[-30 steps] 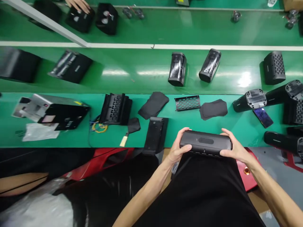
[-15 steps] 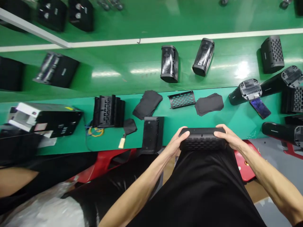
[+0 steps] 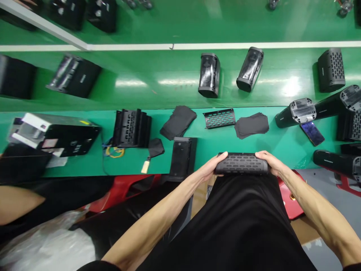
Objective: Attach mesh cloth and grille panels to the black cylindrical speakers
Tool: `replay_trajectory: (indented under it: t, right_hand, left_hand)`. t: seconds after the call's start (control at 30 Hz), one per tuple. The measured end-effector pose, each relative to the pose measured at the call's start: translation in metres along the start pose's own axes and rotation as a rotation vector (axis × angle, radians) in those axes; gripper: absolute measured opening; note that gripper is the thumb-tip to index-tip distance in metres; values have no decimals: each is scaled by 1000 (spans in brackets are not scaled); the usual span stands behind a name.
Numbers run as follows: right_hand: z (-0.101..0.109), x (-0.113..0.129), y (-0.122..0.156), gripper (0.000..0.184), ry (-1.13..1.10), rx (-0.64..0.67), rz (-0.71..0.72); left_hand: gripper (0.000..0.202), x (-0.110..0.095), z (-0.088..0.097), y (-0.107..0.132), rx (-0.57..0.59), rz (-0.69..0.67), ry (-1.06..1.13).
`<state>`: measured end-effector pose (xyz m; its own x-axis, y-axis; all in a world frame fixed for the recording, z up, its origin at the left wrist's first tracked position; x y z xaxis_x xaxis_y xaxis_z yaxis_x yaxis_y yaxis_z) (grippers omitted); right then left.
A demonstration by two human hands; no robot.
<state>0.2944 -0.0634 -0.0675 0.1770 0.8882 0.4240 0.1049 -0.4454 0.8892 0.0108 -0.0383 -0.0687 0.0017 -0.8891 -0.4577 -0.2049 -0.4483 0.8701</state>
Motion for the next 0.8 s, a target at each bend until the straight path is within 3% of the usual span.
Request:
replay_trajectory:
  t: [0.27,0.4,0.5,0.67,0.73,0.8]
  right_hand:
    - [-5,3,1,56,-15,-30,39]
    - [-14,12,-1,58,39,-15,133]
    - [-25,19,-4,69,15,61,232]
    - [-56,34,-16,91,153,275,416]
    - [-78,48,-26,89,165,292,469]
    - [-114,68,-41,82,115,308,490]
  left_hand:
    - [62,-2,-6,-5,-56,-39,104]
    - [68,-14,3,-4,-42,-135,151]
    - [79,-40,24,1,-51,-302,190]
    - [83,-113,71,10,-32,-455,76]
    - [84,-139,89,14,-76,-504,71]
    - [90,-156,101,16,-174,-565,171]
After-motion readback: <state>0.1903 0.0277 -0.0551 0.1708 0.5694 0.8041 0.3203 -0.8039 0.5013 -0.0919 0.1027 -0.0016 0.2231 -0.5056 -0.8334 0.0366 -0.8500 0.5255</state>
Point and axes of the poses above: each hand's wrist, its own y-axis away from the middle knuckle, its own z-axis out of the back of the hand, x = y × z, the point moved 3 cm from there along -y, towards the middle knuckle, and after that the axes turned 2 degrees about y, right-handed, at the moved point
